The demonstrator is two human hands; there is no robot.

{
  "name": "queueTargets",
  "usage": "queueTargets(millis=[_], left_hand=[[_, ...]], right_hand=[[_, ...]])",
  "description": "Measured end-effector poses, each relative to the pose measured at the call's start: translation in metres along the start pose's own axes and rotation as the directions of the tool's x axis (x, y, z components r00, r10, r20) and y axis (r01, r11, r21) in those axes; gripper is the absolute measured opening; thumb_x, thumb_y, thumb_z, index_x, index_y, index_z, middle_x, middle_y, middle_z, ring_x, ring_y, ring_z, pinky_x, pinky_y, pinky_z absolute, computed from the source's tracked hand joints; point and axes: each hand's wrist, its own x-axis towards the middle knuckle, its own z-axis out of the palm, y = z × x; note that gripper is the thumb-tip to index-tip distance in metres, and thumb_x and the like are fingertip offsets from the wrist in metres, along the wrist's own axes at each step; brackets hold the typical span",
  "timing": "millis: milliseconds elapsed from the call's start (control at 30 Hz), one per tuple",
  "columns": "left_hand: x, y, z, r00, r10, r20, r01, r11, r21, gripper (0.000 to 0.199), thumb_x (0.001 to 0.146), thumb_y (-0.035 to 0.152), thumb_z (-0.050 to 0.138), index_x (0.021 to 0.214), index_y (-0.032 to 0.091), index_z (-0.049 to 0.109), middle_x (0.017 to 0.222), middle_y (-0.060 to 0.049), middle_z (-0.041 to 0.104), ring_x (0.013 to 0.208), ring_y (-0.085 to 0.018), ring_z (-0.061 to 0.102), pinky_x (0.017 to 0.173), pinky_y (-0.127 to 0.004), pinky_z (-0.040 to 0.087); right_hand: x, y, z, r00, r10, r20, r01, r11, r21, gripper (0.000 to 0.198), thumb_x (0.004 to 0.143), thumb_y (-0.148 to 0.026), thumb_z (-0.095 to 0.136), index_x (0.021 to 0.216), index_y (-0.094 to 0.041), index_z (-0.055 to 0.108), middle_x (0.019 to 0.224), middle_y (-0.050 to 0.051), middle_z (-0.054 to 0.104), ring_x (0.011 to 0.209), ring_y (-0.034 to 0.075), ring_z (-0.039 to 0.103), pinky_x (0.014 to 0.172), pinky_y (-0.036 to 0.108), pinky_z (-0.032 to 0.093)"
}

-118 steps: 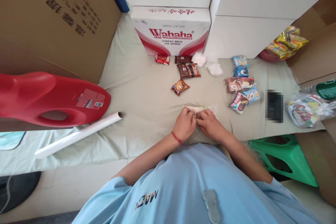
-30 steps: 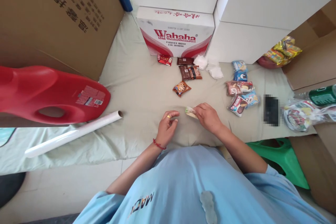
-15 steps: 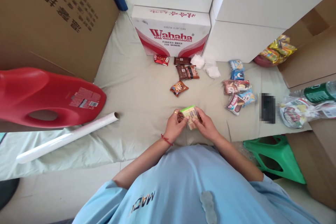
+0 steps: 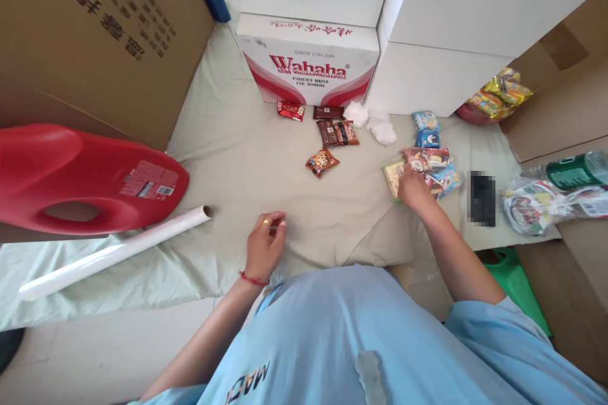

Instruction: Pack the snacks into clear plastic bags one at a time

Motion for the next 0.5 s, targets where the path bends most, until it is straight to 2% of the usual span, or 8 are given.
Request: queueTargets(millis=[67,133,267,333,433,500], left_hand=[[-0.01,-0.009,-0.02,0.992,0.102,-0.07,-0.088,0.98,0.18,0.031,0.099,0.039,0.051,0.114,0.02,0.07,0.116,-0.01,0.07,0.099,-0.023,0.071,0.087,-0.039,0.058],[-0.021,-0.02,-0.034,0.975,0.207,-0.076,-0.173,0.932,0.32,0.032,0.1,0.036,0.051,0.122,0.021,0.069,0.127,-0.013,0.069,0.116,-0.028,0.068,0.1,-0.045,0.055],[-0.043,-0.045,-0.037,0.941,0.327,0.088,-0.331,0.835,0.44,0.042,0.102,0.034,0.05,0.14,0.022,0.061,0.148,-0.017,0.062,0.137,-0.034,0.059,0.113,-0.055,0.046],[-0.049,-0.054,-0.031,0.926,0.354,0.127,-0.371,0.798,0.475,0.046,0.102,0.032,0.05,0.146,0.024,0.057,0.152,-0.016,0.061,0.141,-0.033,0.058,0.119,-0.055,0.041],[-0.054,-0.06,-0.024,0.913,0.398,0.093,-0.388,0.771,0.505,0.05,0.099,0.029,0.054,0.149,0.025,0.056,0.152,-0.014,0.062,0.141,-0.031,0.058,0.122,-0.053,0.037],[-0.055,-0.06,-0.023,0.897,0.436,0.07,-0.407,0.755,0.514,0.051,0.098,0.027,0.056,0.149,0.024,0.056,0.149,-0.013,0.064,0.139,-0.03,0.06,0.122,-0.052,0.039]], right_hand=[[-0.007,-0.005,-0.002,0.999,-0.013,-0.043,0.009,0.997,-0.08,0.052,0.094,-0.013,0.04,0.142,0.004,0.052,0.123,0.036,0.065,0.113,0.042,0.062,0.098,0.056,0.047],[-0.012,-0.01,-0.009,0.996,-0.043,-0.073,0.032,0.99,-0.141,0.047,0.096,-0.012,0.037,0.135,0.001,0.06,0.123,0.035,0.065,0.118,0.044,0.059,0.099,0.059,0.045],[-0.004,-0.021,-0.035,0.981,-0.131,-0.144,0.11,0.984,-0.143,0.035,0.098,-0.02,0.045,0.114,-0.013,0.075,0.131,0.025,0.066,0.127,0.042,0.052,0.102,0.055,0.044],[0.012,-0.027,-0.046,0.978,-0.139,-0.153,0.124,0.987,-0.105,0.033,0.098,-0.025,0.047,0.109,-0.017,0.078,0.126,0.02,0.071,0.121,0.038,0.057,0.099,0.049,0.046],[0.05,-0.035,-0.052,0.984,-0.089,-0.152,0.081,0.995,-0.062,0.034,0.097,-0.027,0.048,0.109,-0.019,0.079,0.109,0.016,0.076,0.104,0.032,0.065,0.092,0.043,0.048],[0.079,-0.039,-0.049,0.983,-0.046,-0.178,0.039,0.998,-0.042,0.037,0.096,-0.025,0.049,0.118,-0.016,0.077,0.113,0.017,0.075,0.101,0.03,0.066,0.091,0.041,0.048]])
